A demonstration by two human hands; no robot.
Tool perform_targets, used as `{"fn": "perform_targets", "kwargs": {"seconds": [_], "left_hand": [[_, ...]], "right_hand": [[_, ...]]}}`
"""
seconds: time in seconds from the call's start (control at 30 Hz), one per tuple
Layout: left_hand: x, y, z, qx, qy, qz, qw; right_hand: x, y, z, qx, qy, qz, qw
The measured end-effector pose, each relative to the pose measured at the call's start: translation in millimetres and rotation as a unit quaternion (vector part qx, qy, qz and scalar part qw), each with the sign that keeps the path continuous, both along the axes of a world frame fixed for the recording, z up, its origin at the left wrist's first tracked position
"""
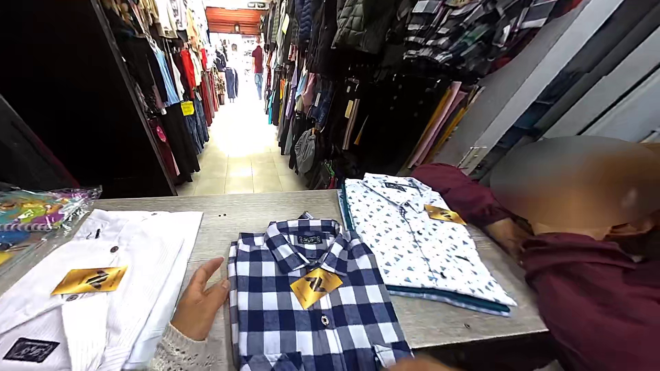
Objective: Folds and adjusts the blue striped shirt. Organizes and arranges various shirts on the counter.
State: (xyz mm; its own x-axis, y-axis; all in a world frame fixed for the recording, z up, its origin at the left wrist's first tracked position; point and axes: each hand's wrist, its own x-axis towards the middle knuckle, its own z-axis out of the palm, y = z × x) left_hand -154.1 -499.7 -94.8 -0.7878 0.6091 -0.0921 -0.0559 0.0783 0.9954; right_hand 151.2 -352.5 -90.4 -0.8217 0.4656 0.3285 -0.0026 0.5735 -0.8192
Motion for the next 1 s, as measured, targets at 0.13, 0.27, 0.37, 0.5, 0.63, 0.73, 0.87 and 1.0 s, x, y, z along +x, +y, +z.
{"fn": "perform_targets", "kwargs": {"seconds": [0.13,0.27,0.37,0.5,0.63,0.73,0.87,1.0], "left_hand": [[19.4,-3.0,1.8,-0.058,0.054,-0.020,0.997],[30.4,4.1,8.2,-0.068,0.032,-0.027,0.997],[27.5,15.7,13.4,-0.099,0.029,-0.037,0.994],[17.4,24.0,18.9,-0.078,-0.016,-0.056,0.995],[15.3,36.2,32.6,-0.069,-0.054,-0.081,0.993],[10.6,44.6,48.6,-0.076,0.027,-0.069,0.994],[-22.9,45.2,77.0,0.170,0.232,-0.014,0.958],[-40.2,44.7,126.6,0.342,0.427,-0.069,0.834]], "right_hand": [[13.6,58.5,-20.9,0.107,-0.122,-0.218,0.962],[-19.0,63.3,-24.9,-0.128,-0.112,-0.160,0.972],[-46.7,67.2,-17.9,-0.224,-0.112,-0.130,0.960],[-64.3,61.8,-7.9,-0.290,-0.069,-0.099,0.949],[-72.8,64.8,-3.4,-0.327,-0.053,-0.063,0.941],[-81.3,74.1,14.4,-0.326,-0.025,-0.031,0.945],[-96.2,98.7,55.6,-0.188,0.185,0.013,0.965],[-117.5,151.8,63.3,0.091,0.388,0.067,0.915]]}}
